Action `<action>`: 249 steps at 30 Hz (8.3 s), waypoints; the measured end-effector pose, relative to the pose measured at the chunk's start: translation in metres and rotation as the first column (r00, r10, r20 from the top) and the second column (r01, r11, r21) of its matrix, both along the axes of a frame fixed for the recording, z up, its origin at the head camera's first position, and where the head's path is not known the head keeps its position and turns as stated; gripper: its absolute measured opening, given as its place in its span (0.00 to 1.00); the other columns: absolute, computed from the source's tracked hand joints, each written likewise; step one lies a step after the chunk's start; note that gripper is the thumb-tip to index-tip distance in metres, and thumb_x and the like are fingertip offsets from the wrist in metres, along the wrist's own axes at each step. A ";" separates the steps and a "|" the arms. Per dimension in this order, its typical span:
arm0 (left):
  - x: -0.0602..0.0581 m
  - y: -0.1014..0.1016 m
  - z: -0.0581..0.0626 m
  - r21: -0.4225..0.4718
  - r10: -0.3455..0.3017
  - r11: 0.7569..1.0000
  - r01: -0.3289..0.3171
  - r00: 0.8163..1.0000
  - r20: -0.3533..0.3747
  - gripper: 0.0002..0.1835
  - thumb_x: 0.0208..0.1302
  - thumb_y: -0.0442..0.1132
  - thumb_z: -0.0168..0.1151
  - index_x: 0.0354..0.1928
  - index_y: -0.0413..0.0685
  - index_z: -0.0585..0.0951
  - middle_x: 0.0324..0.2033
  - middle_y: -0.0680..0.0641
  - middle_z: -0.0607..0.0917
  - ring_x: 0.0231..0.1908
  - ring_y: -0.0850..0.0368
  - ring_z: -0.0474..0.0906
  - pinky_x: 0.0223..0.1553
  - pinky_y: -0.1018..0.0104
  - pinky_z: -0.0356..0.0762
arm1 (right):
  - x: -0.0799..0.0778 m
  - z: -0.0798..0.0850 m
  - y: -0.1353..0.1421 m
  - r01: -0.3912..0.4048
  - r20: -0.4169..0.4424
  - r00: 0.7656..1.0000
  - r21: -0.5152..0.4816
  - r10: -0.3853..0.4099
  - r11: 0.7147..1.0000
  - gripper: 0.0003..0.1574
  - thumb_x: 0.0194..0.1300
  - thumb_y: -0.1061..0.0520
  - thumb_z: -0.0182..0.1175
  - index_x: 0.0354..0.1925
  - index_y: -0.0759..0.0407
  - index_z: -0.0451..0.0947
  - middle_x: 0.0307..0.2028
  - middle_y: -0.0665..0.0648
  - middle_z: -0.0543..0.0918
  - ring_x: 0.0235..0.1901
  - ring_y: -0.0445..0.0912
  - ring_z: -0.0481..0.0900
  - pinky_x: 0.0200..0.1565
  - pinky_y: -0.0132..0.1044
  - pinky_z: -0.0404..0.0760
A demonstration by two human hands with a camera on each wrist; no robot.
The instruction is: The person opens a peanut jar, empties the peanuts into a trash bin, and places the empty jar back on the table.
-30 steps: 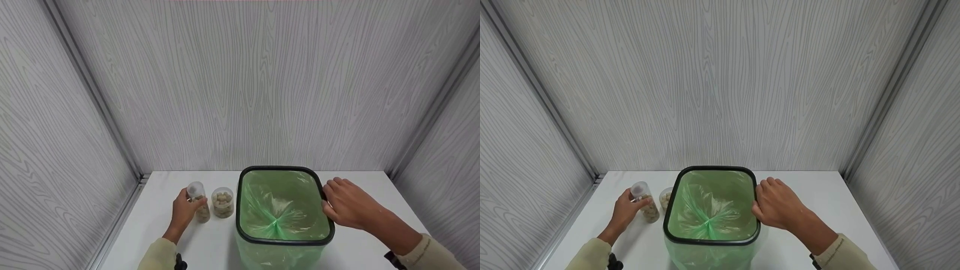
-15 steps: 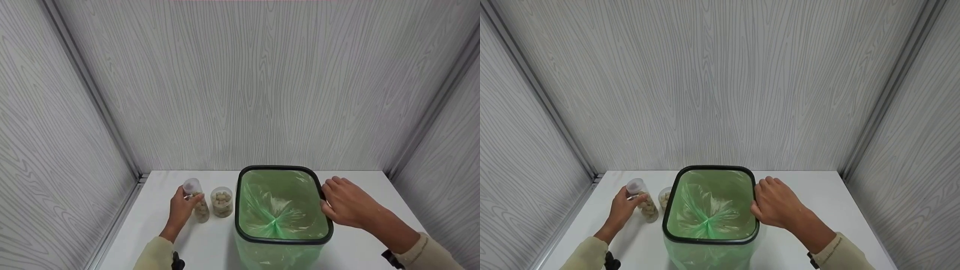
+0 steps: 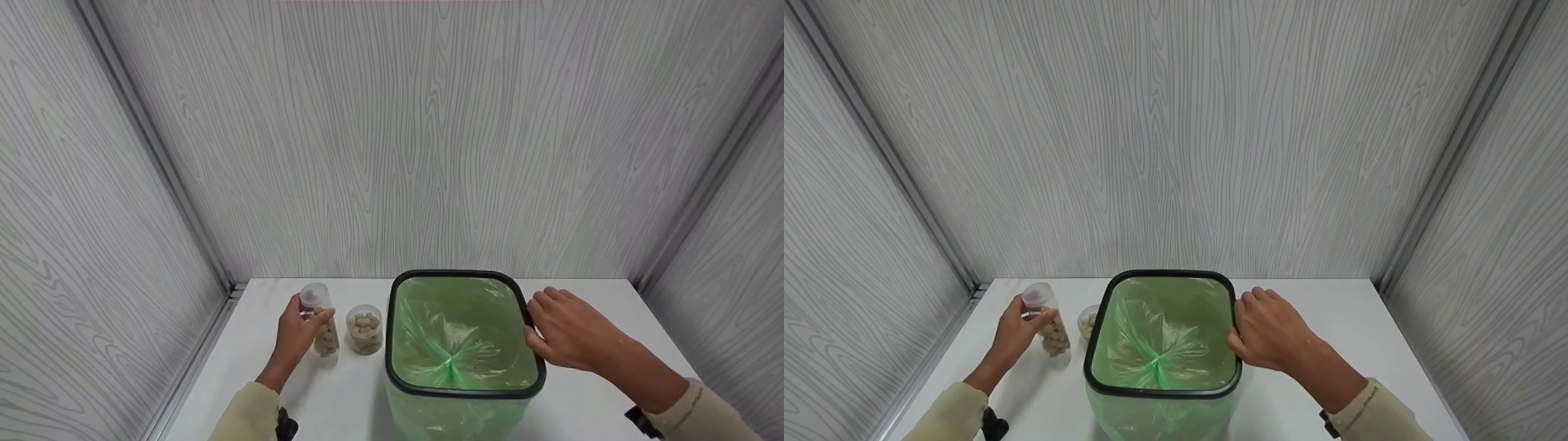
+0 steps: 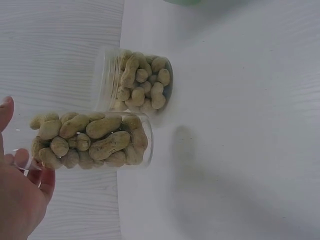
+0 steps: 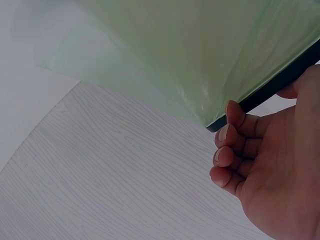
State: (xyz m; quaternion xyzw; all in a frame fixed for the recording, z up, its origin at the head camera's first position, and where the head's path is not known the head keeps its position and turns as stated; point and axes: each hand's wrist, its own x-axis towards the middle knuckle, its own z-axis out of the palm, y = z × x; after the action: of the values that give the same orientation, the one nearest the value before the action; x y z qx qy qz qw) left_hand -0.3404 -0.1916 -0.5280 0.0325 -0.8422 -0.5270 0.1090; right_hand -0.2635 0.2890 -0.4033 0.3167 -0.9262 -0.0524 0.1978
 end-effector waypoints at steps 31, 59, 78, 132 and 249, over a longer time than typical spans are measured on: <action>0.034 0.035 0.072 -0.143 -0.108 0.987 0.070 0.954 -0.280 0.37 0.60 0.40 0.77 0.68 0.39 0.71 0.55 0.39 0.80 0.52 0.46 0.79 0.53 0.46 0.81 | 0.001 0.014 0.000 -0.006 0.106 0.994 -0.002 0.006 1.000 0.14 0.71 0.51 0.55 0.27 0.51 0.71 0.25 0.45 0.68 0.30 0.41 0.64 0.40 0.43 0.72; 0.055 0.077 0.112 -0.416 -0.301 0.908 0.044 0.760 -0.576 0.33 0.54 0.41 0.82 0.59 0.41 0.77 0.50 0.44 0.82 0.47 0.53 0.71 0.43 0.57 0.77 | 0.009 0.025 0.004 0.013 0.051 0.999 -0.029 -0.011 1.000 0.16 0.72 0.48 0.58 0.45 0.61 0.78 0.39 0.55 0.80 0.42 0.50 0.78 0.50 0.50 0.80; 0.060 0.092 0.121 -0.509 -0.344 0.860 -0.026 0.707 -0.618 0.36 0.51 0.41 0.83 0.62 0.42 0.78 0.54 0.43 0.82 0.52 0.48 0.72 0.52 0.51 0.77 | 0.011 0.045 -0.025 0.008 0.130 0.991 -0.111 0.006 0.994 0.34 0.70 0.46 0.66 0.62 0.68 0.72 0.55 0.63 0.79 0.56 0.57 0.80 0.53 0.53 0.83; 0.075 0.143 0.154 -0.692 -0.475 0.700 -0.175 0.609 -0.635 0.37 0.44 0.54 0.86 0.55 0.49 0.83 0.42 0.49 0.82 0.42 0.53 0.71 0.44 0.60 0.75 | 0.018 0.084 -0.085 -0.033 0.333 0.913 -0.512 0.234 0.858 0.37 0.69 0.40 0.67 0.67 0.60 0.74 0.57 0.57 0.83 0.55 0.53 0.85 0.55 0.53 0.85; 0.077 0.164 0.165 -0.761 -0.601 0.545 -0.352 0.469 -0.648 0.35 0.43 0.60 0.85 0.52 0.49 0.88 0.39 0.51 0.87 0.39 0.54 0.78 0.43 0.66 0.81 | 0.017 0.080 -0.094 0.242 0.551 0.806 -0.640 0.216 0.729 0.35 0.70 0.40 0.65 0.64 0.62 0.76 0.56 0.62 0.85 0.52 0.51 0.87 0.51 0.45 0.88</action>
State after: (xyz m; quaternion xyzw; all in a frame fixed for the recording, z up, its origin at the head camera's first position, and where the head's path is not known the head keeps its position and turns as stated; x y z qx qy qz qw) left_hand -0.2636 -0.0272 -0.3634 -0.3685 -0.7986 -0.0092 0.4758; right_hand -0.2468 0.1947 -0.3234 0.2141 -0.8947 0.3920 0.0010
